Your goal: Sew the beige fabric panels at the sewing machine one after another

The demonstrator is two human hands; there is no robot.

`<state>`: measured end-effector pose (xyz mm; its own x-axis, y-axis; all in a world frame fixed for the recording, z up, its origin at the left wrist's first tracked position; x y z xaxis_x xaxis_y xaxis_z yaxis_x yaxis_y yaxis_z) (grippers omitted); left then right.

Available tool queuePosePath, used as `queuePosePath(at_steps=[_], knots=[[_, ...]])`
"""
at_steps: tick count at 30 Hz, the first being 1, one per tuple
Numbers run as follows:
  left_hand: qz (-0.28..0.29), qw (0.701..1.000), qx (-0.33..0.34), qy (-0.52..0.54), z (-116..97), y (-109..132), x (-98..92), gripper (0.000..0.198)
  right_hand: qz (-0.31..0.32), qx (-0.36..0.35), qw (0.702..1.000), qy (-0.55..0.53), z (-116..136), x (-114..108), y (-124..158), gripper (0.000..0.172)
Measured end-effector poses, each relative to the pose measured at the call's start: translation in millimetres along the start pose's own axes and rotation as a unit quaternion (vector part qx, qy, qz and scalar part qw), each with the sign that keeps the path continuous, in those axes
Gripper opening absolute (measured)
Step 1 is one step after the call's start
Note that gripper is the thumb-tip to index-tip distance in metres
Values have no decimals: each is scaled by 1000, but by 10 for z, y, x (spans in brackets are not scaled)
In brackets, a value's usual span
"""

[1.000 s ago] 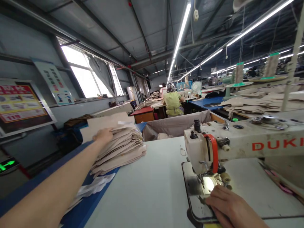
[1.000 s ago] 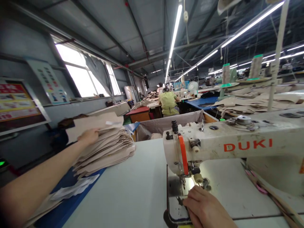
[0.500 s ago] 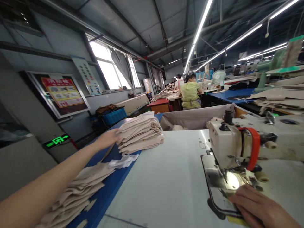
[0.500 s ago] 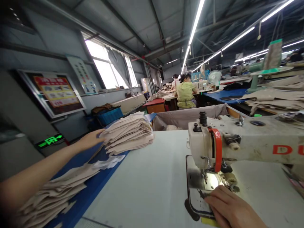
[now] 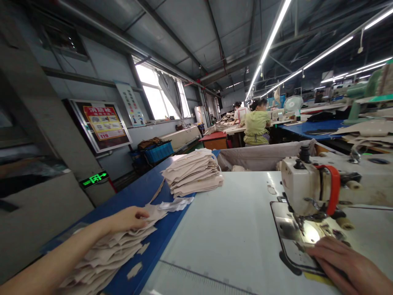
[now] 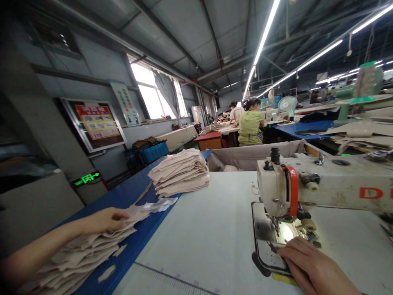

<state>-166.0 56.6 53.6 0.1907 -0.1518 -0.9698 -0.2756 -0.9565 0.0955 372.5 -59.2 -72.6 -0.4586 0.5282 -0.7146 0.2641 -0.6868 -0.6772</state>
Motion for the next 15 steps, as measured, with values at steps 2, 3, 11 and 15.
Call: queuePosePath(at_steps=[2,3,11,15], knots=[[20,1000,3,-8,40,-56,7,33,-1,4,1000,-1,2,-7,-6,25],[26,1000,2,-12,66,-77,5,32,1,9,1000,-2,2,-7,-9,26],[7,996,-16,-90,120,-49,48,19,23,37,999,-18,-40,45,29,26],[-15,991,-25,-129,96,-37,101,40,27,46,998,-24,-56,55,35,27]])
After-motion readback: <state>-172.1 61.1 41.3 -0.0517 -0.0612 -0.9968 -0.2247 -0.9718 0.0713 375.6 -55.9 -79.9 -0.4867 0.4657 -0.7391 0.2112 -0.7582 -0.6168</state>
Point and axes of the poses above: each hand's wrist, its own y-axis away from the middle knuckle, its own x-axis out of the palm, z = x × y, the point moved 3 cm from there along -y, towards the middle knuckle, and after that the axes turned 13 degrees about x, right-handed, at the moved point
